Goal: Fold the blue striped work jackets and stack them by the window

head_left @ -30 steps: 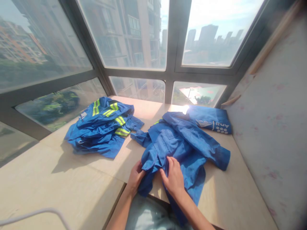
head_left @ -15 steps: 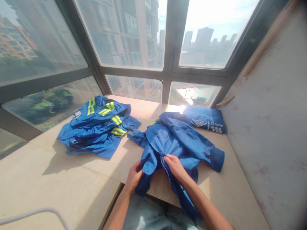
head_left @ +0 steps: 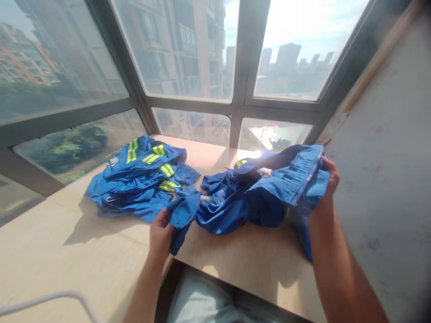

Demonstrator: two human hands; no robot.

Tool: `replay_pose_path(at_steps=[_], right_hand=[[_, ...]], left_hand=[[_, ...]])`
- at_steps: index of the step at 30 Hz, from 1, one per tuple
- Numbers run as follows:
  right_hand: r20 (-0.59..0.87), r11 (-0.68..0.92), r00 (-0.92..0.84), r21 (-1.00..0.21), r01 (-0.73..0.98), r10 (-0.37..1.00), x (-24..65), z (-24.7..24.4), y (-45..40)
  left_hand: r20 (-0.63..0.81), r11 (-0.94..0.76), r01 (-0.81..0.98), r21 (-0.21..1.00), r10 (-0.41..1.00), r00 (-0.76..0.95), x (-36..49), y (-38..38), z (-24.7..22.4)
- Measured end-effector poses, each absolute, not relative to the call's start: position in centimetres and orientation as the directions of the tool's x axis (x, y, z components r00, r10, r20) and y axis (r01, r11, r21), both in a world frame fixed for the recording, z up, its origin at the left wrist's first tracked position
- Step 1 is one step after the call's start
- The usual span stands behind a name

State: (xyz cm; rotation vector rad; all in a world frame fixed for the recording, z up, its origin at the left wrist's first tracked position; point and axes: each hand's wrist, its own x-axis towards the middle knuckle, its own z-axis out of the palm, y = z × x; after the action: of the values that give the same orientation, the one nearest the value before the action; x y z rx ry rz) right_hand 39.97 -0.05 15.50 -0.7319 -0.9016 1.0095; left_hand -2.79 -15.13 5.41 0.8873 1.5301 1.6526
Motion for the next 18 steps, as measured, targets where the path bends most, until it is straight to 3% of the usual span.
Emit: replay_pose_path(at_steps=[3,6,9,14,18], right_hand=[[0.072,0.122,0.139,-0.911,-0.394,0.988,38.9,13.7,0.1],[-0.133,-0.136,-0.032,-0.985,-0.108,0.991,37.6,9.5,-0.5],[-0.276,-0.272,-0.038,-0.959,0.085,0.961,37.3,5.6,-1.4],[-0.211,-0.236,0.2,-0.965,0.111,0.957,36.8,2.1,-4.1],[-0.098,-0.153,0.154,-0.905,0.397,0.983,34.4,-0.5,-7.4]], left_hand=[[0.022,0.031,0.16,0.987,0.948,-0.319,-1.5,-15.0,3.7],[-0.013,0.049,0.43,0.902,0.996,-0.087,0.7,-15.3,2.1],[0.021,-0.036,0.588,0.808,0.999,0.032,2.0,-15.9,1.5],[0.06,-0.04,0.653,0.757,0.998,-0.009,2.5,-16.6,1.6],[0.109,-0.043,0.697,0.716,0.993,-0.05,3.5,-16.6,1.0]])
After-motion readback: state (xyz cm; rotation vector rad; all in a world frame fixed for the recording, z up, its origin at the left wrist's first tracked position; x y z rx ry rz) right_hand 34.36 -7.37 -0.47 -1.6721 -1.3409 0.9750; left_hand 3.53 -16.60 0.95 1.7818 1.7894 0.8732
